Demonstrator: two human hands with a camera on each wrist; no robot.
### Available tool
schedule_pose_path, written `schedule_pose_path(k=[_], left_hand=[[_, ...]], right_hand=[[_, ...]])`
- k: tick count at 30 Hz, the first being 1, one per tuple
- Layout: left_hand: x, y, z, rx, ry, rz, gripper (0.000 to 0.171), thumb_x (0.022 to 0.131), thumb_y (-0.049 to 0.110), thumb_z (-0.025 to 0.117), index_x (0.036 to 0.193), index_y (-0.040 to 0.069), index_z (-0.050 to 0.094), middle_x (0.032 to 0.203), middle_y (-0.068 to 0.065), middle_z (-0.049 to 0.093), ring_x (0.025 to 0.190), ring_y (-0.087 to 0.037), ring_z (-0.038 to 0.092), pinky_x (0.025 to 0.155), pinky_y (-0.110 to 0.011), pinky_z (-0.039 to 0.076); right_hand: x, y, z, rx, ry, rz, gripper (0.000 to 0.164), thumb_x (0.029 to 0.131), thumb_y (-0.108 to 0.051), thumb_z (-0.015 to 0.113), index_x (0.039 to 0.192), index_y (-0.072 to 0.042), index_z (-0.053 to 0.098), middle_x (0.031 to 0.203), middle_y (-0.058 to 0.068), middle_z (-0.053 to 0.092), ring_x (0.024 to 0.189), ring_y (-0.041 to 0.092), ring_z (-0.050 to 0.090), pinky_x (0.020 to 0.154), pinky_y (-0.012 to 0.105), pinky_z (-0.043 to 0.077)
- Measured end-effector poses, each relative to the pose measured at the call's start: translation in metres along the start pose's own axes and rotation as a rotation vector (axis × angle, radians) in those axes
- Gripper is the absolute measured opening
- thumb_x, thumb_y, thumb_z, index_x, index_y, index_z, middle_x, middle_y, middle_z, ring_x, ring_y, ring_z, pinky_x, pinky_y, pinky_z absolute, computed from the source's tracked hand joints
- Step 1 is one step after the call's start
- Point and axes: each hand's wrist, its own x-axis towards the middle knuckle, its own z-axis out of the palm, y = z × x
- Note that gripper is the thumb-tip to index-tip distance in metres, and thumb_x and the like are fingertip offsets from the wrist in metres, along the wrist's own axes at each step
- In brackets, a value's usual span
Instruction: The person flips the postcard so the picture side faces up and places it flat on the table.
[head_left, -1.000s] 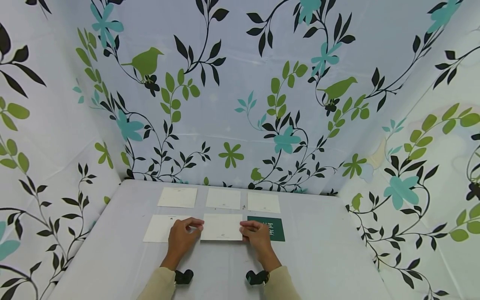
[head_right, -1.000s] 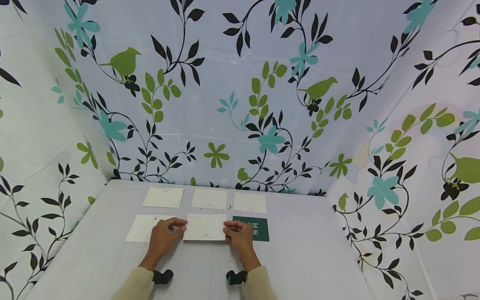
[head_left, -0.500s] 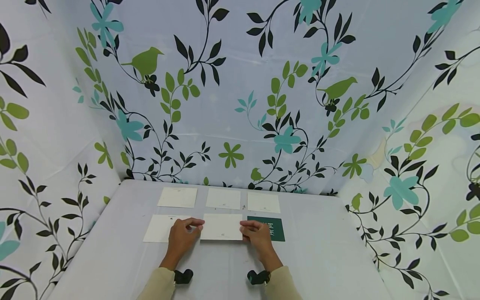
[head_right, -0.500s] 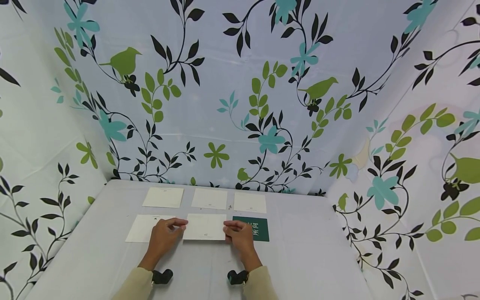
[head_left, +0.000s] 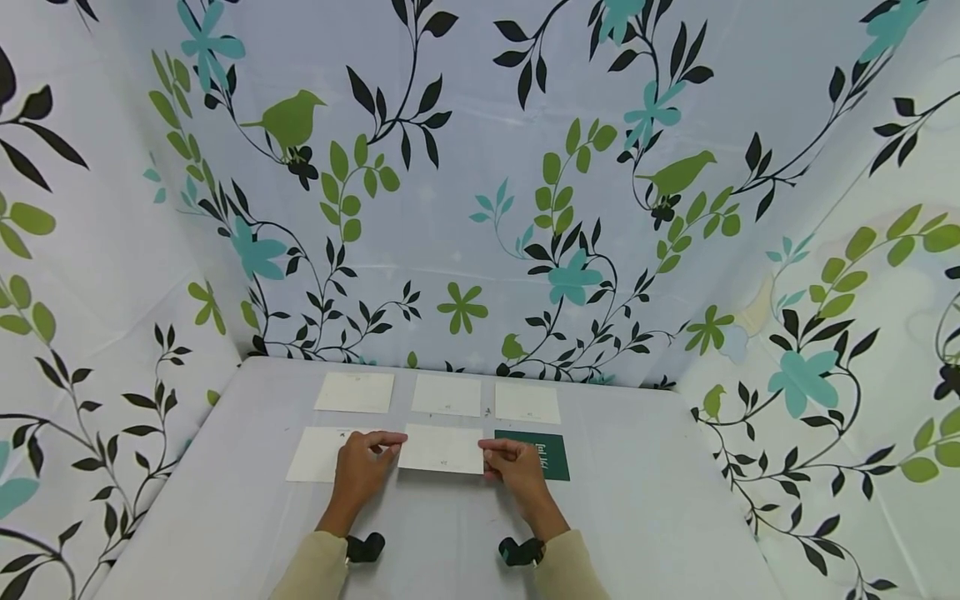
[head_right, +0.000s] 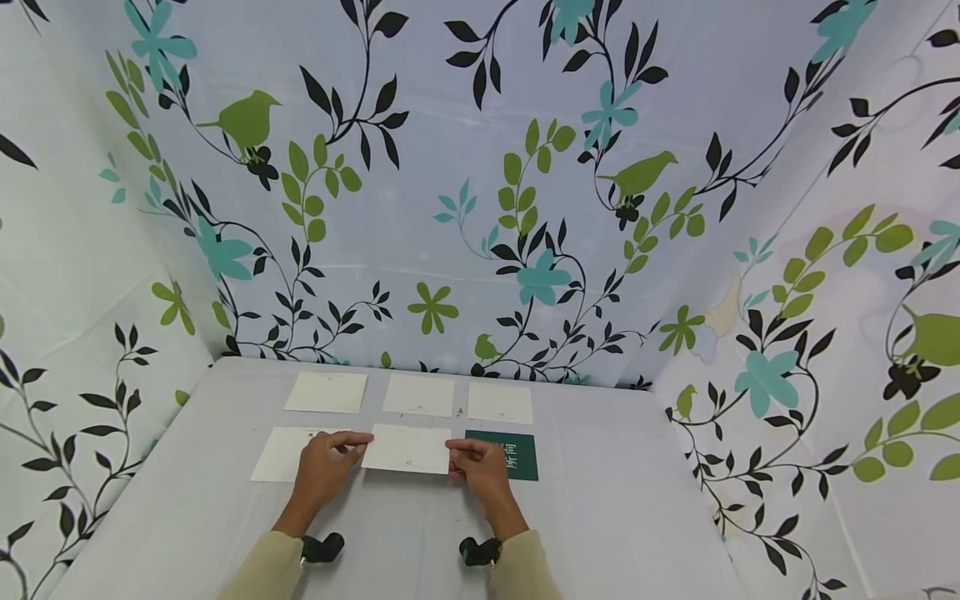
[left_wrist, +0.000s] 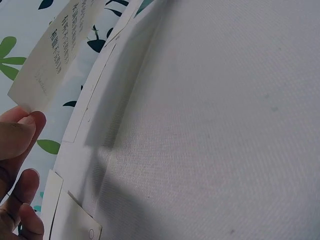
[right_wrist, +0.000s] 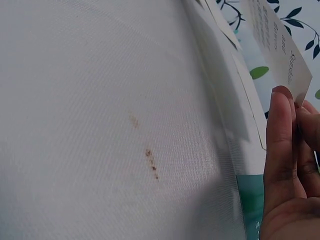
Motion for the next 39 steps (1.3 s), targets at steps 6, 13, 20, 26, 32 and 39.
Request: schedule_pose_path(k=[6,13,20,26,32,39], left_hand=[[0.0,0.0017,0.0,-0.01,0.003,-0.011,0.018,0.092,0.007,0.081,0.104,0.02,0.086,0.098,0.002,0.082,0.092,-0.018,0.057,0.081,-0.033,0.042],[0.0011,0.0043,0.0,-0.02,0.01,-0.026,0.014,0.092,0.011,0.083,0.101,0.021,0.086,0.095,0.003,0.081,0.092,-0.019,0.057,0.081,-0.034,0.041],[0.0014,0.0073,-0.0001,-0.028,0.016,-0.031,0.013,0.092,0.012,0.084,0.101,0.021,0.086,0.095,0.002,0.081,0.094,-0.021,0.058,0.083,-0.035,0.04],[0.0026,0.0084,0.0014,-0.03,0.027,-0.033,0.011,0.092,0.014,0.084,0.1,0.021,0.086,0.095,0.002,0.082,0.093,-0.021,0.058,0.083,-0.035,0.04],[0.0028,0.009,0.0022,-0.026,0.044,-0.01,0.009,0.092,0.014,0.083,0.099,0.02,0.085,0.094,0.001,0.081,0.091,-0.02,0.057,0.081,-0.035,0.039],[0.0025,0.0099,0.0034,-0.031,0.044,0.006,0.009,0.092,0.013,0.083,0.101,0.015,0.083,0.1,-0.003,0.081,0.094,-0.022,0.06,0.085,-0.036,0.042]], right_hand=[[0.0002,0.0021,-0.0011,-0.003,0.001,-0.003,0.019,0.1,-0.006,0.072,0.117,-0.008,0.08,0.109,0.008,0.08,0.088,0.016,0.075,0.078,0.029,0.063],[-0.0007,0.0014,-0.0013,0.01,0.002,-0.026,0.019,0.1,-0.006,0.072,0.116,-0.006,0.08,0.109,0.01,0.08,0.089,0.018,0.078,0.077,0.028,0.064],[-0.0004,-0.0008,-0.0002,0.028,0.01,-0.027,0.019,0.099,-0.007,0.073,0.117,-0.005,0.079,0.114,0.018,0.079,0.094,0.022,0.078,0.078,0.029,0.064],[-0.0005,-0.0025,0.0003,0.034,0.018,-0.041,0.022,0.1,-0.008,0.072,0.121,-0.002,0.077,0.118,0.019,0.079,0.094,0.021,0.077,0.079,0.028,0.063],[0.0001,-0.0015,0.0005,0.028,0.048,-0.041,0.022,0.097,-0.01,0.077,0.118,-0.002,0.078,0.113,0.018,0.079,0.089,0.016,0.075,0.078,0.028,0.063],[-0.0031,-0.0026,0.0013,-0.029,0.101,-0.043,0.016,0.094,-0.014,0.082,0.109,-0.009,0.081,0.105,0.009,0.078,0.094,0.022,0.073,0.08,0.032,0.063]])
